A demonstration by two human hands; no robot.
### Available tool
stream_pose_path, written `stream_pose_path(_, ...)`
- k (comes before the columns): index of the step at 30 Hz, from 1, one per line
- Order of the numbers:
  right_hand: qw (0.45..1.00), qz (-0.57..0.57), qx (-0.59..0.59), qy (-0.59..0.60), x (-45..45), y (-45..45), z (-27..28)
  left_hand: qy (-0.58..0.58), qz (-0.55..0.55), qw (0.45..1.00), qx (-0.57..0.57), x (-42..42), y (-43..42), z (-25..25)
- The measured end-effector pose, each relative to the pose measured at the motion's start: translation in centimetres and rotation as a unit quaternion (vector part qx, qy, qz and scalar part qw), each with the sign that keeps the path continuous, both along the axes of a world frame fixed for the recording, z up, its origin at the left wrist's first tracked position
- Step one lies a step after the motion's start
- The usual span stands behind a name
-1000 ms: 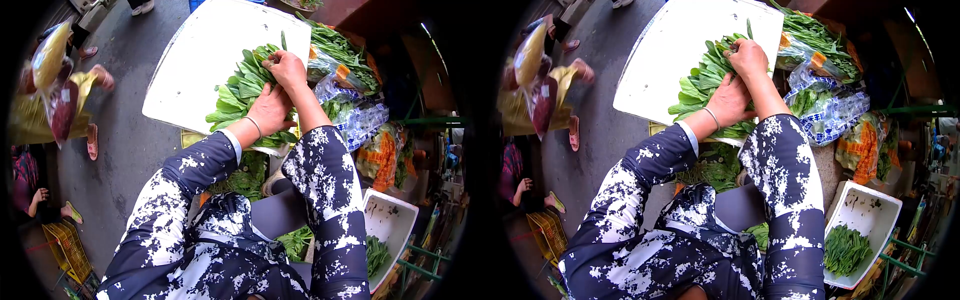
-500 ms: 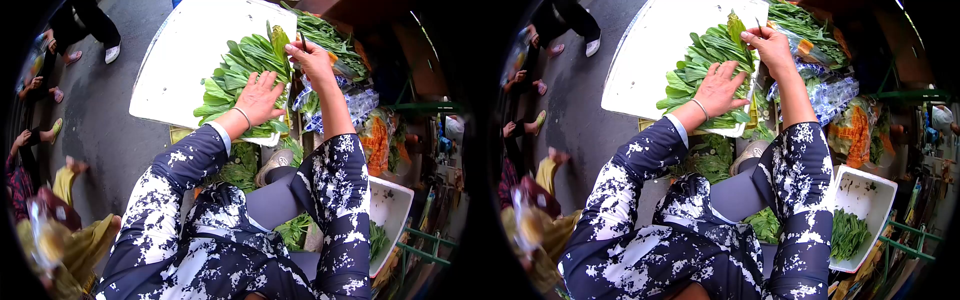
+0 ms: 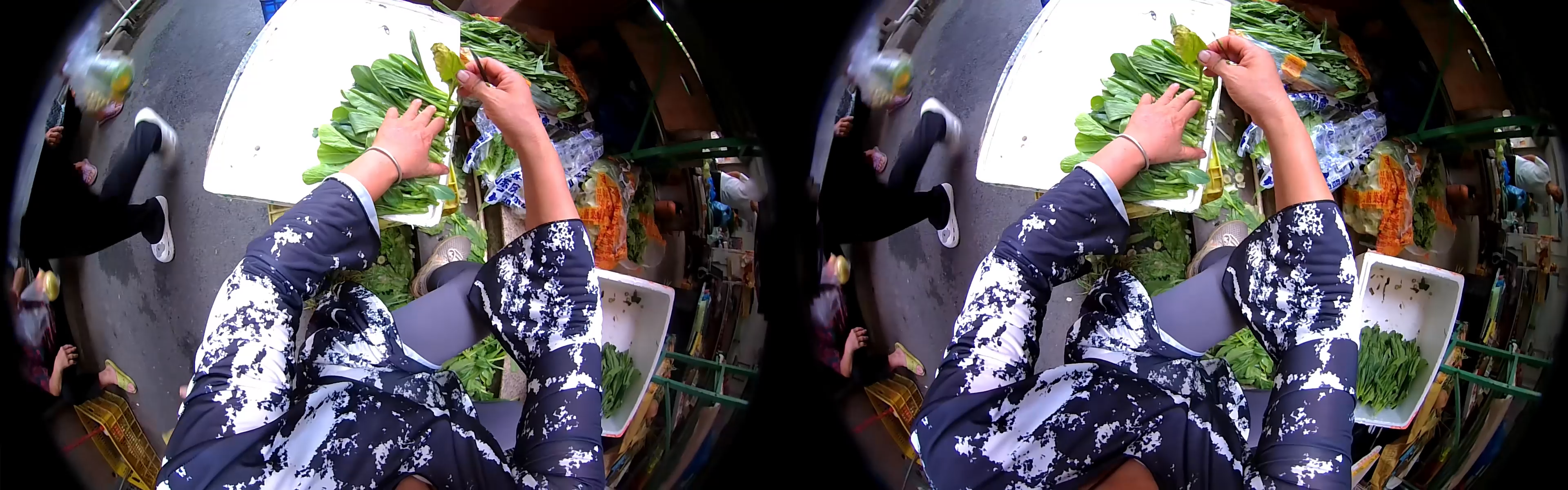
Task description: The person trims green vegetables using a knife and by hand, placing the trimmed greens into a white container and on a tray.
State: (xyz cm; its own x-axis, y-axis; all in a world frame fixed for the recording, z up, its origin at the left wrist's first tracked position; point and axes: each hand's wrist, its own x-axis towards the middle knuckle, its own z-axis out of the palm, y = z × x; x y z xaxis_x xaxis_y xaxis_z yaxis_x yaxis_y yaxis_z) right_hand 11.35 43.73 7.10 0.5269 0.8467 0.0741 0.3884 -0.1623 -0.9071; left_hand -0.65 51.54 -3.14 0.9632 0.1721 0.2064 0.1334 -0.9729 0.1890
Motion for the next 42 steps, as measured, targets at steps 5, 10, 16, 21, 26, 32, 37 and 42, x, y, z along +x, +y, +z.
stream_pose_path(5, 0.980, -0.134, 0.100, 0.109, 0.0, -1.6, 1.8, 0.025, -0.004, 1.000, -0.003, 0.1, 0.2, -0.4)
stream_pose_path(10, 0.971, -0.173, 0.084, 0.145, 0.9, -3.4, 1.6, 0.000, -0.002, 1.000, 0.006, 0.1, 0.0, -0.9)
stream_pose_path(16, 0.941, -0.255, 0.133, 0.177, 1.9, -6.7, 1.1, 0.027, 0.003, 1.000, -0.010, 0.0, 0.0, -0.5)
stream_pose_path(21, 0.909, -0.336, 0.171, 0.175, 2.7, -12.5, 0.3, 0.064, -0.001, 0.998, -0.016, 0.0, -0.3, 0.5)
stream_pose_path(26, 0.823, -0.510, 0.189, 0.167, -2.0, -25.5, -4.0, 0.085, -0.004, 0.996, -0.034, 0.1, -1.1, 0.5)
stream_pose_path(32, 0.687, -0.588, -0.426, -0.009, -11.8, -45.9, -20.1, -0.071, -0.124, 0.990, -0.014, 0.7, 0.6, 2.1)
stream_pose_path(37, 0.657, -0.688, -0.129, 0.280, -16.6, -55.7, -15.8, -0.064, -0.097, 0.989, 0.094, -0.2, -3.7, 7.4)
stream_pose_path(42, 0.587, -0.787, -0.141, 0.128, -17.4, -68.0, -14.5, -0.083, -0.230, 0.968, -0.048, 0.1, -18.4, 12.0)
